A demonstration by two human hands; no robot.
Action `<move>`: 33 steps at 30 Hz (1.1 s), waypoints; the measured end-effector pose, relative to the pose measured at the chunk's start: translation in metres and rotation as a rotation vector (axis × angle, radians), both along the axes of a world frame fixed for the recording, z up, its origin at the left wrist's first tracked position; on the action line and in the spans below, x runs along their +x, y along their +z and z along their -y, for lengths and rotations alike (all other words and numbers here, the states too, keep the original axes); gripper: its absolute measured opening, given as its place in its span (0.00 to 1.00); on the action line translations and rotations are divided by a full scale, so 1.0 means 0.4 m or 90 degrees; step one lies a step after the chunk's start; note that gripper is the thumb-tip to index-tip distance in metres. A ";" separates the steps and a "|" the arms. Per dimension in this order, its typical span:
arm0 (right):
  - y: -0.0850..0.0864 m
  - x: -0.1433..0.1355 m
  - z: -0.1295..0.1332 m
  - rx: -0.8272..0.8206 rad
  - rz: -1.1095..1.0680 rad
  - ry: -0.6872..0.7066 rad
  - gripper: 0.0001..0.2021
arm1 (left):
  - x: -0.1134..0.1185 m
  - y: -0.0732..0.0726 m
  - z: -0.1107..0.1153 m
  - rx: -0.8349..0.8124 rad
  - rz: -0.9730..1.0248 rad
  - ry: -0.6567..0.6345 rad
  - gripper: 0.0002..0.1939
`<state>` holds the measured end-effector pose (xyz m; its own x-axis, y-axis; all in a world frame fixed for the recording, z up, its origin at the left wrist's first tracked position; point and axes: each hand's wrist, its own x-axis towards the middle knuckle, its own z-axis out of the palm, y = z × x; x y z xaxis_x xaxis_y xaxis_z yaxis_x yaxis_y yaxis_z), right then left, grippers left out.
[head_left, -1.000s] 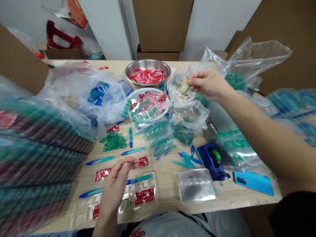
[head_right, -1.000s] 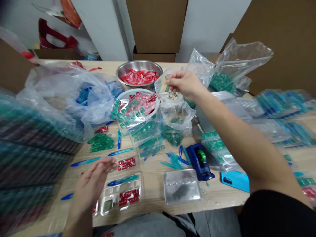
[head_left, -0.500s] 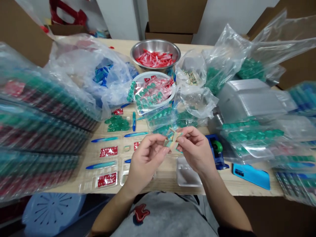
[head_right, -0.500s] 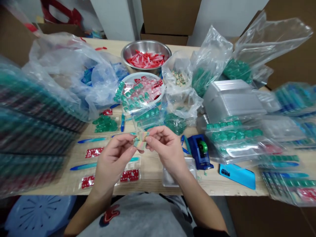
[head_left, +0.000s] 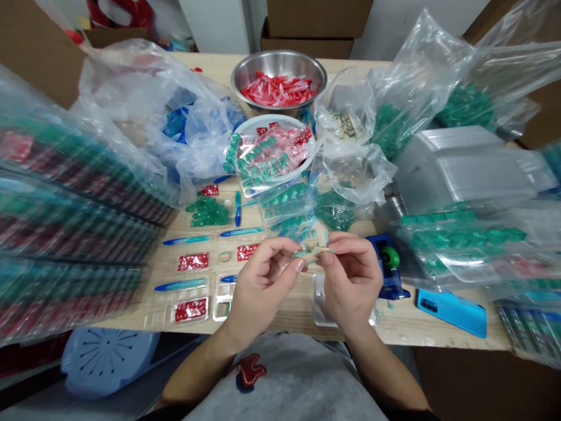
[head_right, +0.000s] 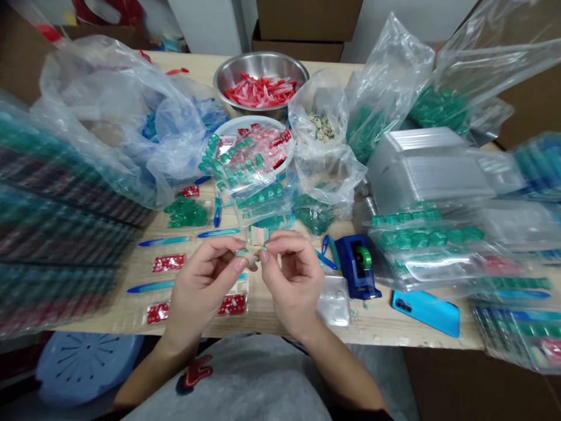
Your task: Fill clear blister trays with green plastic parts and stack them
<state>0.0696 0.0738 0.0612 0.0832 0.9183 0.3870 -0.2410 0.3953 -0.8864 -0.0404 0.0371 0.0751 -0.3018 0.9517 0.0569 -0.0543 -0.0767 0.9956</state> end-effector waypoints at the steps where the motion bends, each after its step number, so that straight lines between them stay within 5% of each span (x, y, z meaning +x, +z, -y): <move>1: -0.001 0.001 0.001 0.023 0.025 -0.016 0.08 | 0.000 0.001 0.001 0.002 -0.005 0.000 0.07; 5: 0.001 0.009 -0.002 0.130 0.131 -0.086 0.13 | -0.003 -0.003 0.000 0.007 -0.021 0.007 0.08; 8: 0.008 0.024 -0.011 0.102 0.100 -0.115 0.10 | -0.012 -0.012 -0.002 0.008 -0.015 0.014 0.07; 15: 0.008 0.049 0.001 -0.119 0.005 0.146 0.03 | -0.020 -0.004 -0.003 0.030 -0.035 0.026 0.09; 24: 0.029 0.059 0.020 0.042 0.203 0.142 0.14 | -0.028 0.023 0.001 0.045 -0.049 -0.022 0.09; 33: 0.032 0.073 0.034 0.060 0.279 0.159 0.17 | -0.028 0.018 0.007 0.074 -0.059 -0.040 0.09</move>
<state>0.0987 0.0603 0.0739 -0.3232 0.8492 0.4177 0.0484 0.4556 -0.8889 -0.0517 0.0341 0.0824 -0.2299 0.9538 0.1935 0.0298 -0.1918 0.9810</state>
